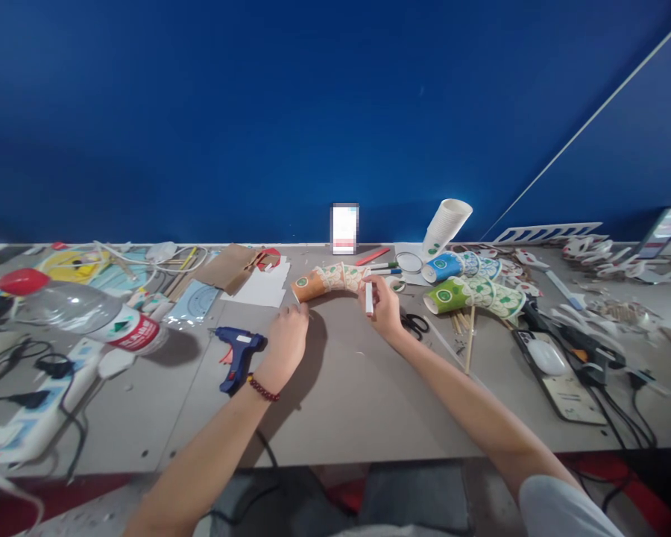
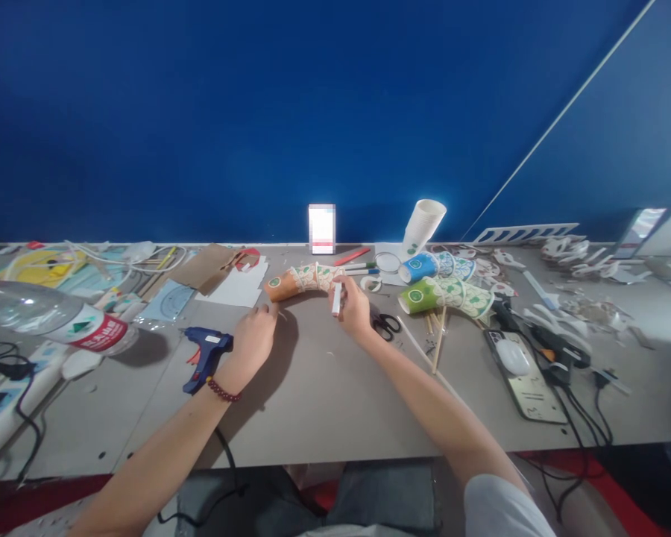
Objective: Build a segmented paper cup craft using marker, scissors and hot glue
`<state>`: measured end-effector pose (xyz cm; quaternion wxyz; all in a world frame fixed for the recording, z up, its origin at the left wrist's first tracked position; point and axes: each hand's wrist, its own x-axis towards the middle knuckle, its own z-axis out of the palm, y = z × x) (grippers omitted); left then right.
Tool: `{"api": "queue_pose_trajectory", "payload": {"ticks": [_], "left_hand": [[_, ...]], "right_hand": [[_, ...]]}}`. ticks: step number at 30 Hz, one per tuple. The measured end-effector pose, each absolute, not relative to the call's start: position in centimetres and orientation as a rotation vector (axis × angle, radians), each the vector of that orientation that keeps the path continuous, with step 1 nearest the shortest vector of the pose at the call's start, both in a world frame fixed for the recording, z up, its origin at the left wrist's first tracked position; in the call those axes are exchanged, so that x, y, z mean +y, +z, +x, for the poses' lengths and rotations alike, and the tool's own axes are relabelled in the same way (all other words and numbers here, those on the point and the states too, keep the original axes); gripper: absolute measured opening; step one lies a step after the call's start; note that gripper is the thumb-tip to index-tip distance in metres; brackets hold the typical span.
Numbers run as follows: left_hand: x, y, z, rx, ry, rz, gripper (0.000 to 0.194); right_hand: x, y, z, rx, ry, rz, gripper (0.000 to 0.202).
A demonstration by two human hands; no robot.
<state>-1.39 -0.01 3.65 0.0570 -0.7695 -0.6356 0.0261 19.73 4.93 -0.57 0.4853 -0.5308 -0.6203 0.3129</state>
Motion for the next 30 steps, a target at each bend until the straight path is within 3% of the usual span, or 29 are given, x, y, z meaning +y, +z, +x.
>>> {"api": "queue_pose_trajectory", "payload": {"ticks": [4,11,17,22,25,30], "left_hand": [[-0.3,3.8,-1.3,-1.973,0.087,-2.328,0.043],[-0.9,2.7,-0.5,-1.958,-0.117,-2.654,0.022],[-0.9,2.0,0.1,-1.74,-0.37,-2.811,0.03],[-0.6,1.7,-0.2,-1.811,-0.238,-2.65,0.011],[-0.5,1.2,-0.3,-1.835,-0.22,-2.624,0.015],[-0.5,0.4,-0.3,-1.777,-0.653,-2.689,0.016]], "right_hand": [[4.1,0.7,20.0,-1.477,0.489,-1.295,0.023],[-0.3,1.0,21.1,-1.274,0.856,-1.193,0.025],[-2.7,-0.3,20.4,-1.211,1.006,-1.163,0.032],[-2.9,-0.2,20.3,-1.161,1.108,-1.176,0.034],[-2.7,0.0,20.7,-1.118,1.155,-1.185,0.033],[-2.1,0.0,21.3,-1.051,1.218,-1.215,0.034]]}}
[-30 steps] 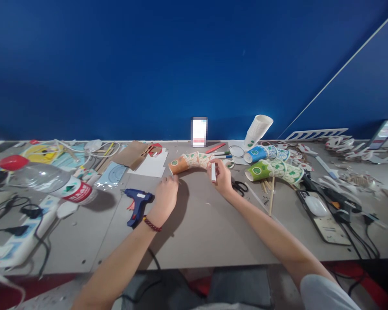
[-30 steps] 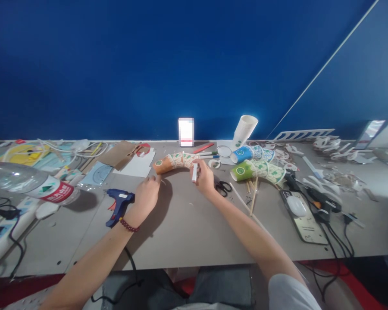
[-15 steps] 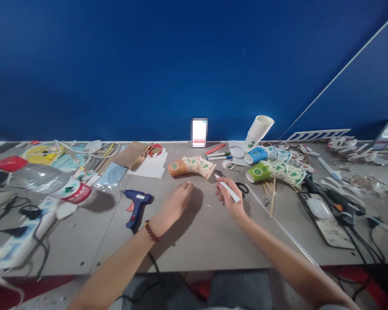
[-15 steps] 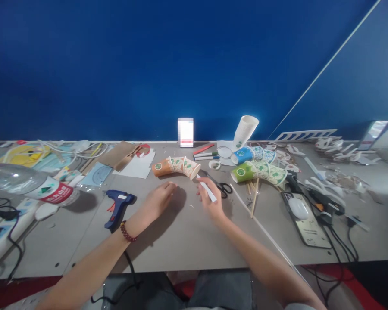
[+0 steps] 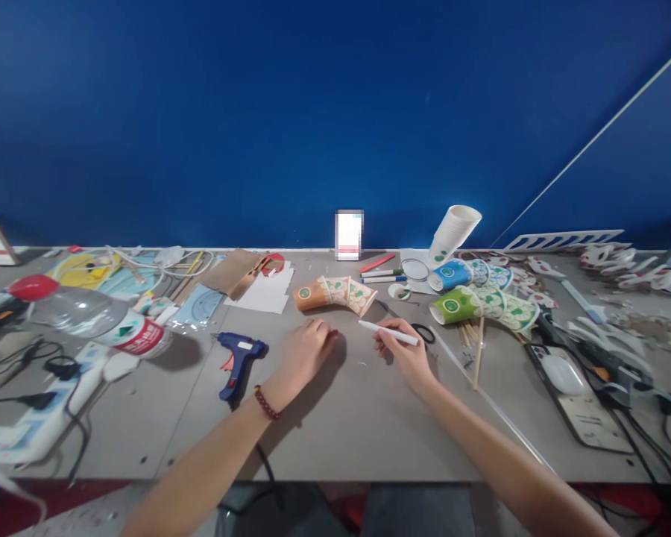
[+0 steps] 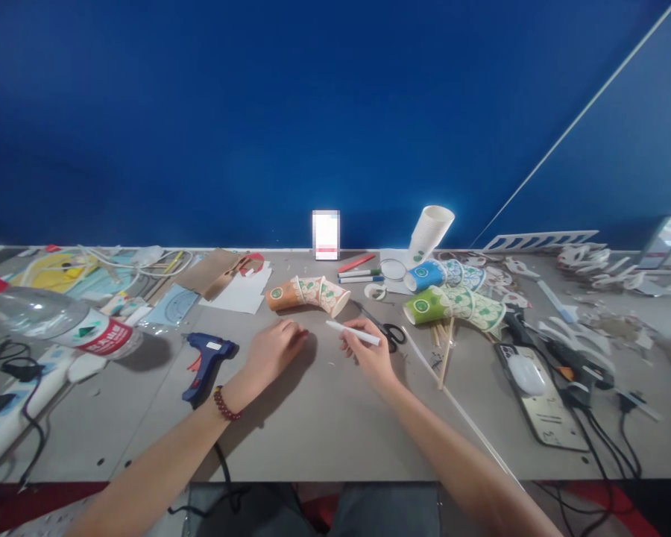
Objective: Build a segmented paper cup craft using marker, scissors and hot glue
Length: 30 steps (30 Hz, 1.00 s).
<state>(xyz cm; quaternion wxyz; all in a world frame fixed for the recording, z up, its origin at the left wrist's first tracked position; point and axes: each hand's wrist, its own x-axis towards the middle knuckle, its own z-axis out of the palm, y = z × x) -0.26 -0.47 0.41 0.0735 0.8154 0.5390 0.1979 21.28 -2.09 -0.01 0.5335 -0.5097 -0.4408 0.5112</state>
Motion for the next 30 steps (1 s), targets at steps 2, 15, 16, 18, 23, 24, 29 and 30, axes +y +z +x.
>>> {"api": "queue_pose_trajectory", "payload": {"ticks": [2,15,16,18,23,24,29,30], "left_hand": [[-0.5,0.3,-0.1,1.493,0.81,2.344,0.012],[-1.1,0.7,0.4,1.273,0.969,2.126,0.014],[-1.1,0.8,0.4,1.262,0.967,2.109,0.014],[-1.1,0.9,0.5,1.234,0.969,2.059,0.014],[-0.6,1.5,0.6,1.166,0.974,1.873,0.014],[-0.5,1.6,0.6,1.154,0.974,1.839,0.014],[-0.8,1.6,0.8,1.088,0.91,1.6,0.018],[-1.0,1.4,0.9,1.068,0.89,1.547,0.02]], "right_hand": [[-1.9,0.0,21.5,-1.044,1.248,-1.197,0.034],[-2.0,0.6,21.5,-1.088,1.349,-1.256,0.039],[-2.0,0.5,21.5,-1.093,1.364,-1.262,0.039],[-2.1,0.4,21.5,-1.098,1.393,-1.261,0.04],[-1.9,0.3,21.5,-1.091,1.413,-1.266,0.041],[-1.9,0.4,21.5,-1.095,1.419,-1.272,0.041],[-2.1,0.7,21.5,-1.091,1.479,-1.234,0.041],[-2.2,0.7,21.4,-1.092,1.49,-1.219,0.04]]}}
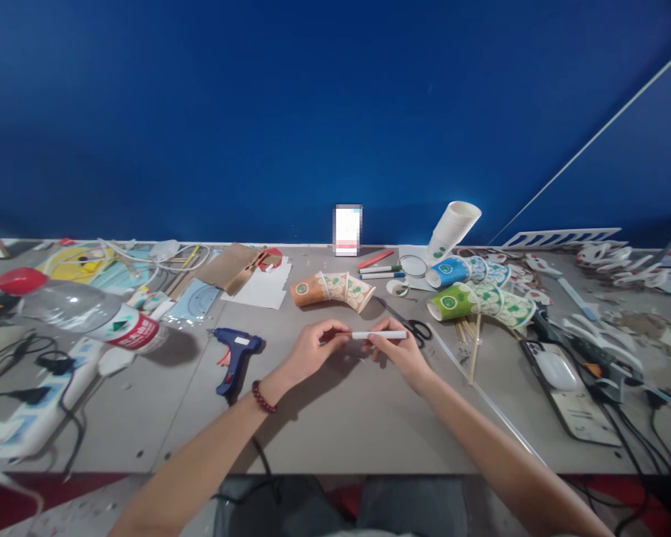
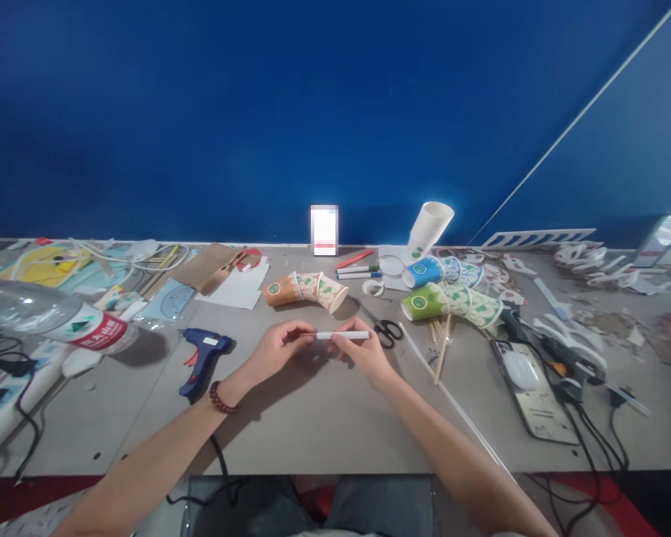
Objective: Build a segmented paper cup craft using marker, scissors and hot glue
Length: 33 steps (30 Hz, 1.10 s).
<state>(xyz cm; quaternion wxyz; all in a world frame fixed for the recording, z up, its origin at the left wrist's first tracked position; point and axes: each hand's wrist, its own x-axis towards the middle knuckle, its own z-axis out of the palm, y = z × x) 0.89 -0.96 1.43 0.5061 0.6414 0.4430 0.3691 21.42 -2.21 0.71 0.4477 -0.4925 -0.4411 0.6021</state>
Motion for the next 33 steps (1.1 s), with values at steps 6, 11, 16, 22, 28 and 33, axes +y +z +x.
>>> {"api": "queue_pose_trajectory", "payload": {"ticks": [6,11,16,22,28,33], "left_hand": [[-1.5,0.7,1.2,1.049,0.904,1.45,0.025],[-1.7,0.4,1.3,1.059,0.969,1.46,0.017],[-2.0,0.6,1.6,1.057,0.984,1.467,0.016],[-1.7,1.3,1.6,1.071,0.917,1.5,0.026],[-1.1,1.4,1.2,1.151,0.905,1.849,0.015],[-1.0,0.6,1.1,1.163,0.904,2.12,0.012]], "right_hand": [[-2.9,1.1,21.1,-1.099,1.472,-1.117,0.035],[-3.4,1.3,20.7,-1.041,1.479,-1.101,0.037],[-3.5,0.9,20.6,-0.991,1.525,-1.074,0.039],[-2.5,0.4,21.1,-1.124,1.497,-1.12,0.038],[-0.4,2.8,23.9,-1.283,0.983,-1.198,0.036],[1.6,5.7,26.6,-1.512,0.452,-1.383,0.021]]}}
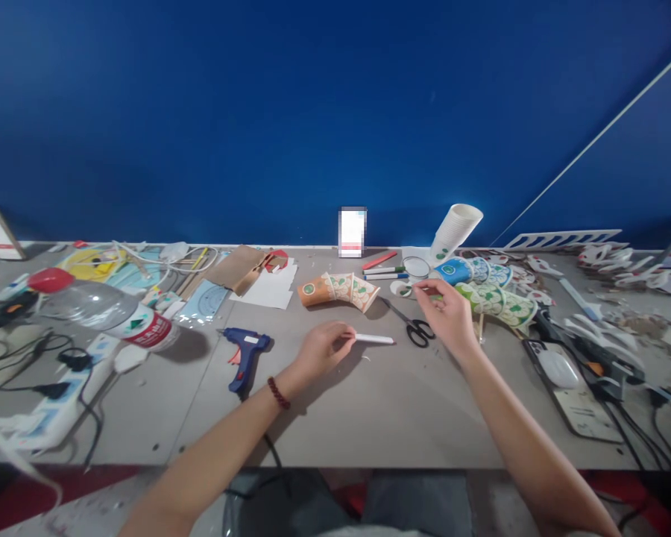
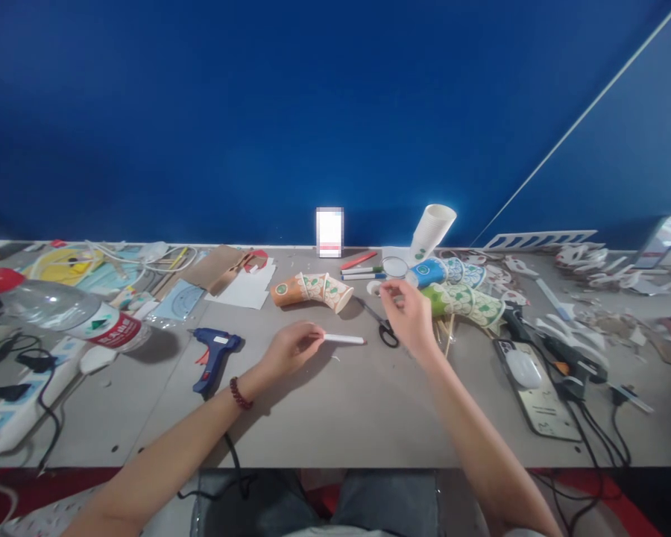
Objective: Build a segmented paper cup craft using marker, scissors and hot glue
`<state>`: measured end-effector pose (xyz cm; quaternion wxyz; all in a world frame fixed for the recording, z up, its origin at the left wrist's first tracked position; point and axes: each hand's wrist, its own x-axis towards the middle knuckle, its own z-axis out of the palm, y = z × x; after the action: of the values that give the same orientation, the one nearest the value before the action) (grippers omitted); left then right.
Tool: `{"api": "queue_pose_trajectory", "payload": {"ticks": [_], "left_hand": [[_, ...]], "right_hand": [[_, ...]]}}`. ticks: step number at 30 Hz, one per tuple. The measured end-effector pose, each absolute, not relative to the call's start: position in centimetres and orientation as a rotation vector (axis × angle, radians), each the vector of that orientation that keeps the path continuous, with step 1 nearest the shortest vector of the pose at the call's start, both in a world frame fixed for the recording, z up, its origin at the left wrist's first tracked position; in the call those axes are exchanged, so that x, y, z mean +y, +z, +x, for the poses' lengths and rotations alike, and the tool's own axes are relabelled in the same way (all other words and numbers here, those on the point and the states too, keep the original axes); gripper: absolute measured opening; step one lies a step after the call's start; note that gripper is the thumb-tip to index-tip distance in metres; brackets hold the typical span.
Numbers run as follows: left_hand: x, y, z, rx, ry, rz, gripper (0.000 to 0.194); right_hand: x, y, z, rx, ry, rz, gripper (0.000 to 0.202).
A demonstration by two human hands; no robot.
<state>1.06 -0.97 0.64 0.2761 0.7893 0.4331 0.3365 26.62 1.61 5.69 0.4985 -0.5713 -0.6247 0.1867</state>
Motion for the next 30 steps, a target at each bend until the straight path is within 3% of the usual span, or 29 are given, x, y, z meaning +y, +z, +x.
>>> {"api": "queue_pose_trajectory", "payload": {"ticks": [4,12,19,26,30], "left_hand": [[-0.7,-0.1,1.1,1.208,0.921,2.339,0.015],[-0.3,-0.7,0.8,1.298,0.936,2.434,0.013],[-0.3,-0.6,0.7,1.283,0.821,2.414,0.013],[-0.5,0.2,0.7,1.283,0.786,2.318,0.014],[-0.8,0.8,1.0,1.246,1.022,1.971,0.039]], "right_hand": [[4.9,5.9,27.9,-1.751,0.175,-1.485,0.02],[9.3,4.7,28.7,-1.953,0.329,-1.714,0.013],[8.9,6.3,29.1,-1.804,0.345,-1.596,0.012],[7.5,8.6,28.3,-1.514,0.891,-1.396,0.034],[5.9,9.9,26.1,-1.466,1.143,-1.306,0.033]]}}
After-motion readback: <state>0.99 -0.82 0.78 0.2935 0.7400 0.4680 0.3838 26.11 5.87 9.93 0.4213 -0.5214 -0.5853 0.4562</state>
